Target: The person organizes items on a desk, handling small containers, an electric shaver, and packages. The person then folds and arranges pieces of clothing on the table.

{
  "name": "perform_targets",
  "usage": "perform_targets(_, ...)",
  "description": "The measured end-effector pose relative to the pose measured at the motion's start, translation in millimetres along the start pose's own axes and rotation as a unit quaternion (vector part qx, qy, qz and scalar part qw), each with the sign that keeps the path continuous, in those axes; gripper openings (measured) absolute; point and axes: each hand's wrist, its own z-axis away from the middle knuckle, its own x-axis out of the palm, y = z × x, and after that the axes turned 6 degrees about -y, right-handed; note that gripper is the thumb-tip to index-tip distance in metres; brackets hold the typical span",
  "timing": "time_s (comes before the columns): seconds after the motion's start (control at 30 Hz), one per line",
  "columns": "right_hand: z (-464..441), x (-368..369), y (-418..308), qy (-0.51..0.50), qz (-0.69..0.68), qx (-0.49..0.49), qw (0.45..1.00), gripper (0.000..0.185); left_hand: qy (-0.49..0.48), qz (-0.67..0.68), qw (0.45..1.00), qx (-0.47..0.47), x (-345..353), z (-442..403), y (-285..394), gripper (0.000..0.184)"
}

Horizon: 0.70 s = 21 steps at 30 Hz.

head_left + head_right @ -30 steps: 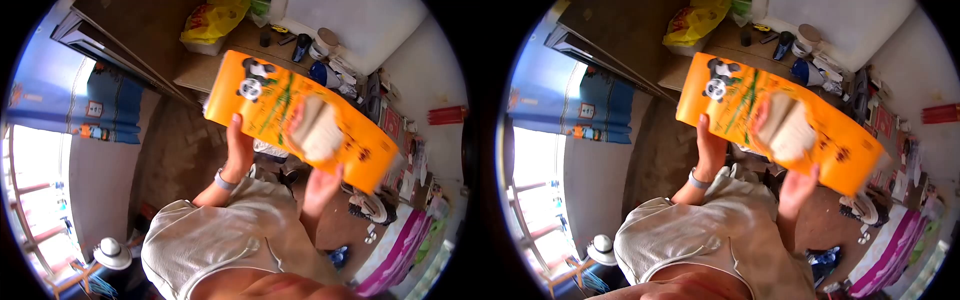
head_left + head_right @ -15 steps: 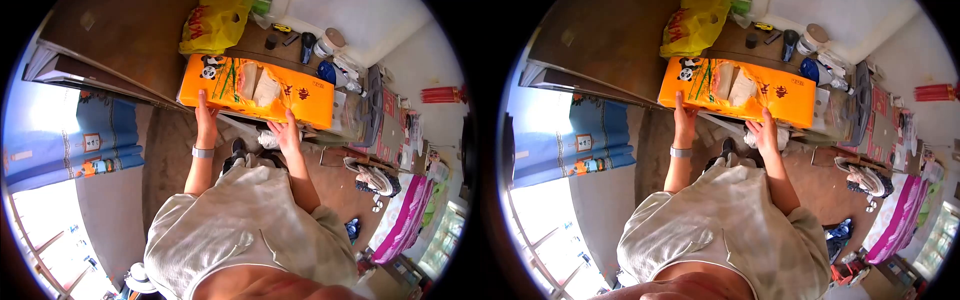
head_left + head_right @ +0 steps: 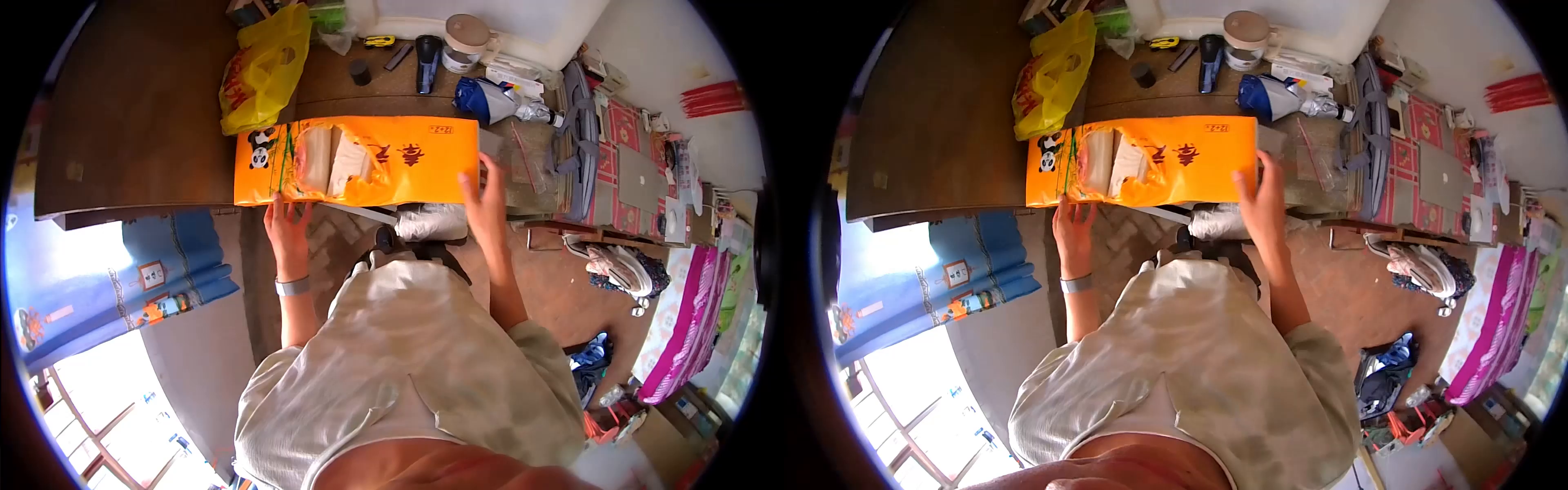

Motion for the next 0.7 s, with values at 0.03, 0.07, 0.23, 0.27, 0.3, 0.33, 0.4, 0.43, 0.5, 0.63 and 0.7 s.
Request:
perform_targets(0.03,-3,4,4,-0.063,-0.032,0.01,0.997,0.058,0.001,-0.006,1.0,0.001,0,0,1,0.037)
perform_targets(0.07,-5,7,7,-0.055,-0.04,0.002,0.998,0.06,0.0,-0.016,1.0,-0.008,-1,-1,3,0.037)
perform_targets(0.23,-17,1,7,-0.076,-0.027,0.003,0.997,0.057,0.016,-0.008,1.0,-0.002,1,5,5,0.032)
perform_targets(0.27,-20,-3,6,-0.079,-0.018,-0.005,0.997,0.054,0.017,-0.007,1.0,-0.002,3,6,3,0.032)
perform_targets(0.3,-24,-8,8,-0.08,-0.018,-0.006,0.997,0.054,0.096,-0.111,0.978,0.151,14,11,2,0.03)
perform_targets(0.33,-30,-14,12,-0.075,0.018,-0.023,0.997,0.048,0.173,-0.21,0.915,0.298,27,16,4,0.028)
perform_targets(0.4,-46,-21,7,-0.044,0.032,-0.056,0.997,0.034,0.097,-0.264,0.896,0.344,64,20,25,0.026)
perform_targets(0.43,-59,-24,-7,-0.045,-0.009,-0.06,0.997,0.032,0.014,-0.318,0.868,0.381,87,22,39,0.025)
perform_targets(0.5,-95,-20,-15,-0.111,-0.027,-0.063,0.991,0.029,-0.15,-0.411,0.861,0.261,139,11,64,0.025)
perform_targets(0.63,-164,31,-42,-0.207,0.02,-0.07,0.976,0.028,-0.237,-0.649,0.625,0.365,199,-98,34,0.055)
perform_targets(0.7,-192,68,-39,-0.272,0.131,-0.116,0.946,0.032,-0.212,-0.724,0.569,0.328,219,-137,18,0.053)
